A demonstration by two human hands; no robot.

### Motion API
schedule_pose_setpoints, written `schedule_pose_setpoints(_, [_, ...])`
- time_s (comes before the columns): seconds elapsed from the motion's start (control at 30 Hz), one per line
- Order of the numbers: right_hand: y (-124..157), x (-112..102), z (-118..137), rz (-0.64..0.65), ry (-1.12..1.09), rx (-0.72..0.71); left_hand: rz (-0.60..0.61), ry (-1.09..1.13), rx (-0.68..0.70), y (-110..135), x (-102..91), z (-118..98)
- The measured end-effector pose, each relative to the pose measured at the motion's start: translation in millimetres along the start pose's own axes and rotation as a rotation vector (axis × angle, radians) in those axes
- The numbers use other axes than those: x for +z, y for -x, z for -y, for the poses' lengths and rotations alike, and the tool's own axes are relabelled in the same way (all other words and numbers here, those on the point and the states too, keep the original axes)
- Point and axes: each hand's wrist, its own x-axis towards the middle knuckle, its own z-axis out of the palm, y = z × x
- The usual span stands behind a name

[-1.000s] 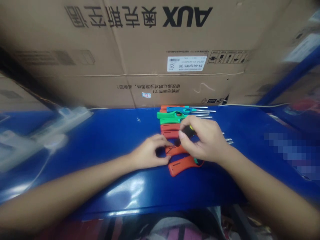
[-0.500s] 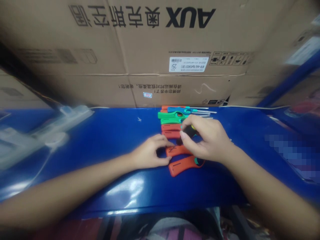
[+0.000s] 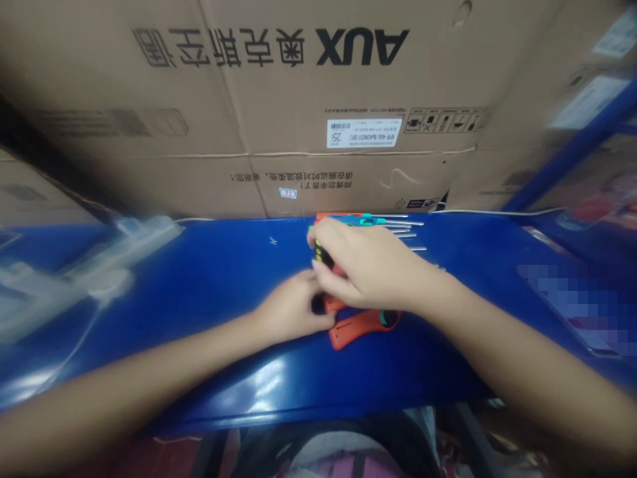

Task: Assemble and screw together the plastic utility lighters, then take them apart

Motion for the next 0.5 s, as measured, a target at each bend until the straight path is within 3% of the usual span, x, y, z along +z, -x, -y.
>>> schedule_pose_setpoints(0.5, [11,17,-10,-0.200,-0.092,0.032,-0.065,0.040,0.069,5,9.8,21])
